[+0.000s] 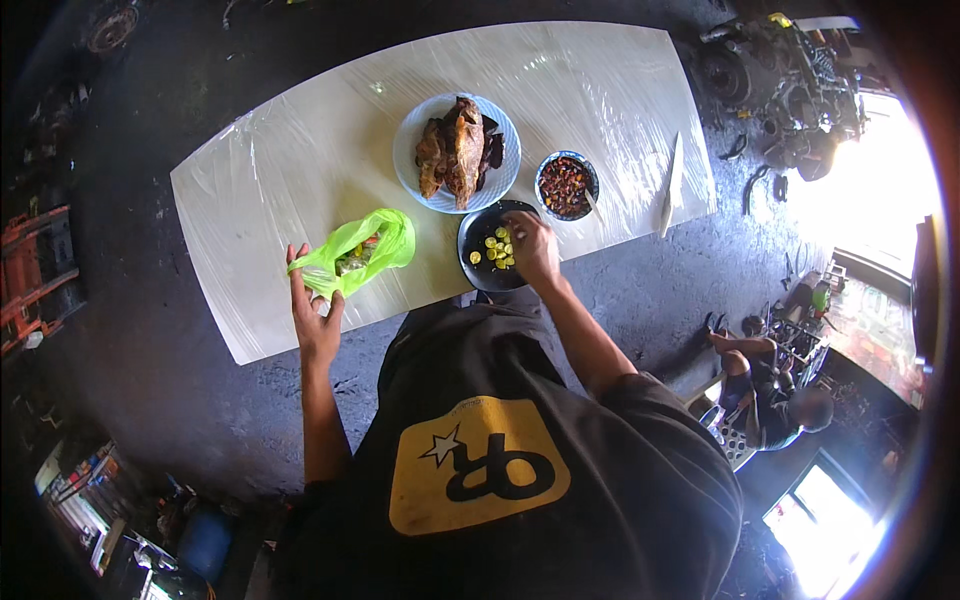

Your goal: The person takes small yellow fruits from a green plastic bag and puts them into a black bowl, then uses a spoon to add sauce from a bowl onto the fruits while also holding a knife.

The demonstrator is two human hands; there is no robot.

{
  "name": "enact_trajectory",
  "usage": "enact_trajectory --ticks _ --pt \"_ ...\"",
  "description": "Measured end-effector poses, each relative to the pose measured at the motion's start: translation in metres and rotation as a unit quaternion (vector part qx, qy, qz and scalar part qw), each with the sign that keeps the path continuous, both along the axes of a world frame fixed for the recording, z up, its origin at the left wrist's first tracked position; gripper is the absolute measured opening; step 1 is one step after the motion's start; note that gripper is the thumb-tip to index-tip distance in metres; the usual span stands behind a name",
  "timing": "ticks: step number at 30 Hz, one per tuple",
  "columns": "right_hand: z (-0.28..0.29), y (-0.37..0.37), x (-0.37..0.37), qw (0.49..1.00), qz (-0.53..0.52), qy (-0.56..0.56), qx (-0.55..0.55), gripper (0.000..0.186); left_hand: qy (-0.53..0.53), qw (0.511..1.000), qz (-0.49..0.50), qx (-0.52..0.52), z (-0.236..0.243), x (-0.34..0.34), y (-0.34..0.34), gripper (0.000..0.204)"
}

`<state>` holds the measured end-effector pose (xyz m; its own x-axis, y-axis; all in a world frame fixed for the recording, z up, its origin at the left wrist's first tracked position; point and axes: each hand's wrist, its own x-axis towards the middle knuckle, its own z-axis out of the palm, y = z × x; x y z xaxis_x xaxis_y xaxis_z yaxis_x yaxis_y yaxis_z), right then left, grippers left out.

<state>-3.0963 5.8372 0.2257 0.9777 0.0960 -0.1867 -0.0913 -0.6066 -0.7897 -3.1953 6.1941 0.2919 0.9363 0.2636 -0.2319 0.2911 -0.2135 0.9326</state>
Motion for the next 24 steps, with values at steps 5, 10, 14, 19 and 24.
enact_trajectory --ticks 5,10,14,19,24 --pt "-0.065 -0.039 -0.002 0.981 0.117 -0.013 -0.152 0.029 0.025 0.999 -0.034 -0.008 0.003 0.014 0.001 0.089" --pt "-0.098 -0.05 -0.006 0.978 0.127 -0.018 -0.165 0.025 -0.002 0.999 -0.043 -0.002 0.008 0.024 -0.003 0.086" --pt "-0.066 -0.049 0.008 0.991 0.021 0.046 -0.123 0.022 -0.011 0.999 -0.039 0.004 0.007 0.019 0.0 0.085" --pt "-0.061 -0.115 0.054 0.978 0.002 -0.163 -0.132 0.025 -0.001 0.999 -0.035 0.003 0.007 0.018 -0.001 0.084" --pt "-0.101 -0.152 0.102 0.979 -0.02 -0.065 -0.194 0.022 -0.014 0.999 -0.036 0.005 0.005 0.018 -0.002 0.084"
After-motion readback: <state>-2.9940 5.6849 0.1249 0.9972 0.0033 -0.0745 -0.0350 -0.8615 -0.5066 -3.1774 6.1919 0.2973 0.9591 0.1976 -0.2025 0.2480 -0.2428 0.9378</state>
